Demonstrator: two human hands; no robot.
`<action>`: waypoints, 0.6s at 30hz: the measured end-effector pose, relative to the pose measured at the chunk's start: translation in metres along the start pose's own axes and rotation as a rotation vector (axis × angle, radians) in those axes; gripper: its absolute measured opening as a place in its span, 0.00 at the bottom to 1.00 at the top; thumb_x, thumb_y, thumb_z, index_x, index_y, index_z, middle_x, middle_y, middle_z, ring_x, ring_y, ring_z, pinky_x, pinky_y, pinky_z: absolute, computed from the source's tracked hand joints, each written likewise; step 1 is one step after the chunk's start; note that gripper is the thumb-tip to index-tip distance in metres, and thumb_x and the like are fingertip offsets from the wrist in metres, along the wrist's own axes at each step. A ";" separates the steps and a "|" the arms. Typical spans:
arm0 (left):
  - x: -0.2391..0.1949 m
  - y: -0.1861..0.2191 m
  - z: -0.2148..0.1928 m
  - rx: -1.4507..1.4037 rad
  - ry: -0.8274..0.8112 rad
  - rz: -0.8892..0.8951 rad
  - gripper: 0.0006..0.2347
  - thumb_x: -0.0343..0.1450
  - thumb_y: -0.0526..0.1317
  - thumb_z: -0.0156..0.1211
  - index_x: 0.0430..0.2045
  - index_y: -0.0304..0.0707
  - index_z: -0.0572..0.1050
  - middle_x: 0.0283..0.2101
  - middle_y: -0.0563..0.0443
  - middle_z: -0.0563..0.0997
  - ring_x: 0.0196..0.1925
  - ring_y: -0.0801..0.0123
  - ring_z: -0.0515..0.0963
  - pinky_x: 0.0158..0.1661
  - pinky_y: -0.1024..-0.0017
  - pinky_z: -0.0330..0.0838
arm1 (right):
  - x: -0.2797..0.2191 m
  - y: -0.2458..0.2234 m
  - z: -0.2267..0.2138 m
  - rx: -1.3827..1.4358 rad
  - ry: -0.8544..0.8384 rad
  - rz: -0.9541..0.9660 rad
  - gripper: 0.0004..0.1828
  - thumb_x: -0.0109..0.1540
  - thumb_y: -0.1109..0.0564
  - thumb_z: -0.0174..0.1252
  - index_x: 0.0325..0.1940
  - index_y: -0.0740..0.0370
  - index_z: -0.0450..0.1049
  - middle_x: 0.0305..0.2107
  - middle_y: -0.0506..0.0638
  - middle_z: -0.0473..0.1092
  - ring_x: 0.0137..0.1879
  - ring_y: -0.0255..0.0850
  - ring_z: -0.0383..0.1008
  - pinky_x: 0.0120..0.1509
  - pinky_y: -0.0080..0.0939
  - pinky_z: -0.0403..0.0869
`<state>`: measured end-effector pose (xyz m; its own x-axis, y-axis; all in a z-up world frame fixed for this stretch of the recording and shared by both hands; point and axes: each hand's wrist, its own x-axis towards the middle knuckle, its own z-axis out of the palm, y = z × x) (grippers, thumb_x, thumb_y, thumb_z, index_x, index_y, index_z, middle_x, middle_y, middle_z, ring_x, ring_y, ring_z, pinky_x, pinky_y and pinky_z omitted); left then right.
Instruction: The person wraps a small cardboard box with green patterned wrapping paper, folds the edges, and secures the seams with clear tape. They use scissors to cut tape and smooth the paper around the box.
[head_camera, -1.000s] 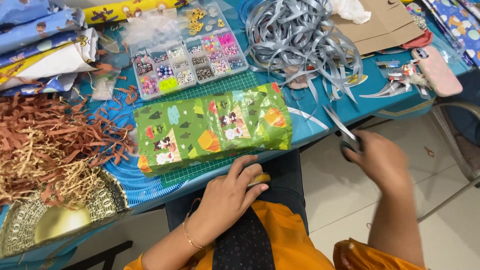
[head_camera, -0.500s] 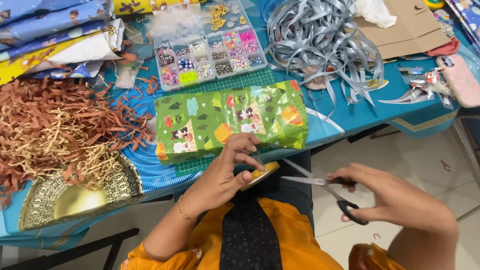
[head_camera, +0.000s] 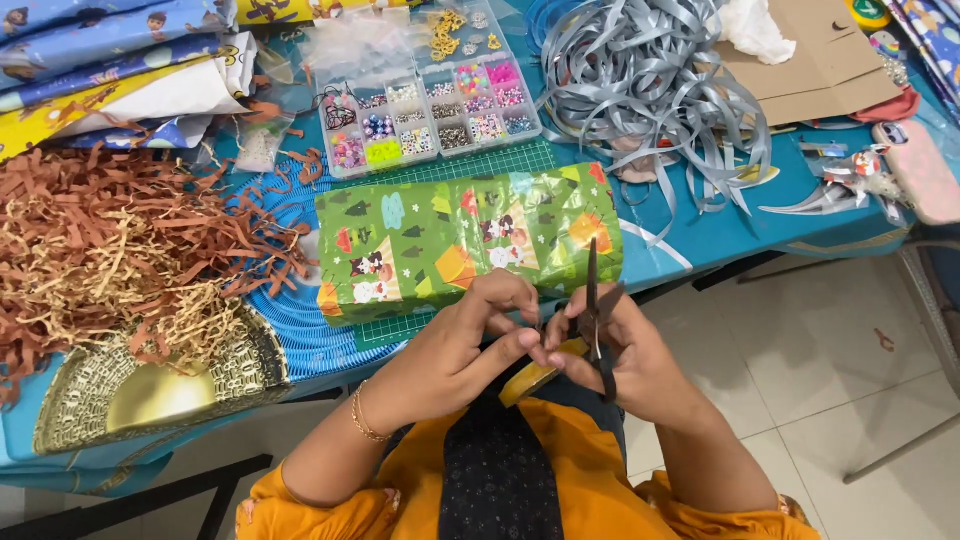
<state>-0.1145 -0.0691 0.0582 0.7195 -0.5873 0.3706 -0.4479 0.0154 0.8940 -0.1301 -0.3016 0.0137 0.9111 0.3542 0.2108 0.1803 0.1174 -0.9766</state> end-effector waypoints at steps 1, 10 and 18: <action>0.000 0.003 -0.002 0.039 -0.006 -0.013 0.08 0.80 0.41 0.44 0.51 0.43 0.60 0.43 0.44 0.76 0.41 0.43 0.88 0.48 0.48 0.76 | 0.002 0.002 -0.002 0.032 -0.010 0.023 0.25 0.56 0.72 0.68 0.53 0.67 0.65 0.34 0.62 0.76 0.45 0.49 0.79 0.56 0.49 0.75; -0.001 0.000 0.003 0.509 0.180 0.085 0.07 0.75 0.38 0.57 0.45 0.44 0.73 0.39 0.55 0.82 0.48 0.55 0.83 0.50 0.60 0.69 | -0.001 0.008 0.009 0.020 0.019 0.020 0.24 0.56 0.73 0.66 0.52 0.66 0.67 0.32 0.60 0.76 0.41 0.45 0.76 0.50 0.45 0.75; -0.001 0.014 0.002 0.551 0.375 0.121 0.04 0.71 0.33 0.63 0.37 0.42 0.78 0.31 0.55 0.81 0.41 0.59 0.80 0.48 0.63 0.65 | -0.005 -0.003 0.007 -0.102 0.040 -0.077 0.20 0.58 0.72 0.63 0.50 0.64 0.65 0.29 0.57 0.75 0.37 0.42 0.74 0.42 0.39 0.73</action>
<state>-0.1231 -0.0700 0.0698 0.7379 -0.2856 0.6115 -0.6708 -0.4101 0.6180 -0.1377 -0.2972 0.0155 0.9068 0.3105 0.2852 0.2850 0.0469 -0.9574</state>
